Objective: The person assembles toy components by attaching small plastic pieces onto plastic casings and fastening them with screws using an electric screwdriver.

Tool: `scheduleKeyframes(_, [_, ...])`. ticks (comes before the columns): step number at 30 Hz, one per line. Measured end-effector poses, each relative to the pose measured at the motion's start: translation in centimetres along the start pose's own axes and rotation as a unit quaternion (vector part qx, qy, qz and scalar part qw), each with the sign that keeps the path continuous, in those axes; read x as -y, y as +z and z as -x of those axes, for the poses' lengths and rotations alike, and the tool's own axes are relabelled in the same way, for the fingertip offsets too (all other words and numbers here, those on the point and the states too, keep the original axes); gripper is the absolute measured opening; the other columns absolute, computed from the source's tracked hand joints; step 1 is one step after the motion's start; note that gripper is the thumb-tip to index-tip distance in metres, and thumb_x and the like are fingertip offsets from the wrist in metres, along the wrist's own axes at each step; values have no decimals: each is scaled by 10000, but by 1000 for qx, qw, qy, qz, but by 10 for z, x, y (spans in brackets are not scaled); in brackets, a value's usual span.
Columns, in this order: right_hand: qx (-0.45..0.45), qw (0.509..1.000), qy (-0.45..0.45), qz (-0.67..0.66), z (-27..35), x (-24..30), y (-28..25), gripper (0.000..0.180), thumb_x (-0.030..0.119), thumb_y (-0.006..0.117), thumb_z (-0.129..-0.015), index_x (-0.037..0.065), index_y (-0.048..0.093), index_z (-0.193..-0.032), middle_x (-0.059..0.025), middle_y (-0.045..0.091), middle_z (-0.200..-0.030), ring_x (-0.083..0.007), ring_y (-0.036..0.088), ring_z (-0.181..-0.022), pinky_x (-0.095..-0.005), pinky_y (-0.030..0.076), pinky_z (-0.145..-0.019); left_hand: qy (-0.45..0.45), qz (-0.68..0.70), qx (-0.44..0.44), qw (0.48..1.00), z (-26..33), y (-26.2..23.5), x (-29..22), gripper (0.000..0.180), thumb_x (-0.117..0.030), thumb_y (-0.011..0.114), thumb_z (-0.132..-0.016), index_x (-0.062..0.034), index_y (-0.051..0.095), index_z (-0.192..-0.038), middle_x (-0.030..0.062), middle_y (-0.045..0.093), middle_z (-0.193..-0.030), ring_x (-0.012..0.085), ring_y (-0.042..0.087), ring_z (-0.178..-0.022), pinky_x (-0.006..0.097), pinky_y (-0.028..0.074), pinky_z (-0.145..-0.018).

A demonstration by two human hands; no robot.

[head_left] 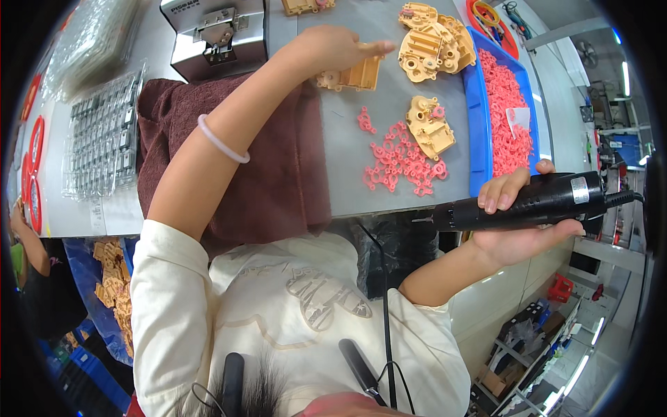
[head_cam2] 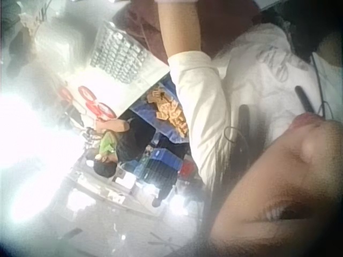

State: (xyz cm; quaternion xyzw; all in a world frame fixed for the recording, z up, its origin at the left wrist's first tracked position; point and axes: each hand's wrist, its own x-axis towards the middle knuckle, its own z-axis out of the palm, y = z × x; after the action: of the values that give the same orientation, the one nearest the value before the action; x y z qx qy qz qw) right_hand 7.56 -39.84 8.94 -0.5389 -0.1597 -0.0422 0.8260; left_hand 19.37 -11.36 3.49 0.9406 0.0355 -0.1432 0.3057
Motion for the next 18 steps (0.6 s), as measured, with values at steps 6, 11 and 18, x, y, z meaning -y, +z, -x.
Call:
scheduleKeyframes(6, [-25, 1000, 2, 17, 3, 3, 1, 912, 857, 481, -832, 51, 504, -1258, -57, 474, -639, -166, 447, -481, -286, 391, -482, 140, 209, -21, 968, 60, -8, 46, 402, -372, 744, -893, 10, 680, -1002, 162, 720, -941, 284, 727, -812, 362, 562, -689])
scheduleKeyframes(11, [37, 997, 27, -58, -4, -9, -1, 977, 898, 438, -807, 41, 501, -1272, -120, 559, -696, -225, 523, -518, -356, 469, -526, 164, 224, -151, 949, 121, -7, 53, 321, -31, 717, -831, 11, 604, -1129, 76, 664, -1042, 98, 589, -877, 258, 524, -849])
scheduleKeyframes(18, [22, 998, 51, -7, -6, -15, 23, 900, 833, 554, -813, 48, 500, -1249, -50, 476, -691, -154, 447, -537, -288, 377, -538, 96, 376, -216, 896, 189, -35, 125, 217, -39, 651, -919, 0, 668, -1132, 90, 690, -1148, 174, 637, -1118, 305, 481, -1000])
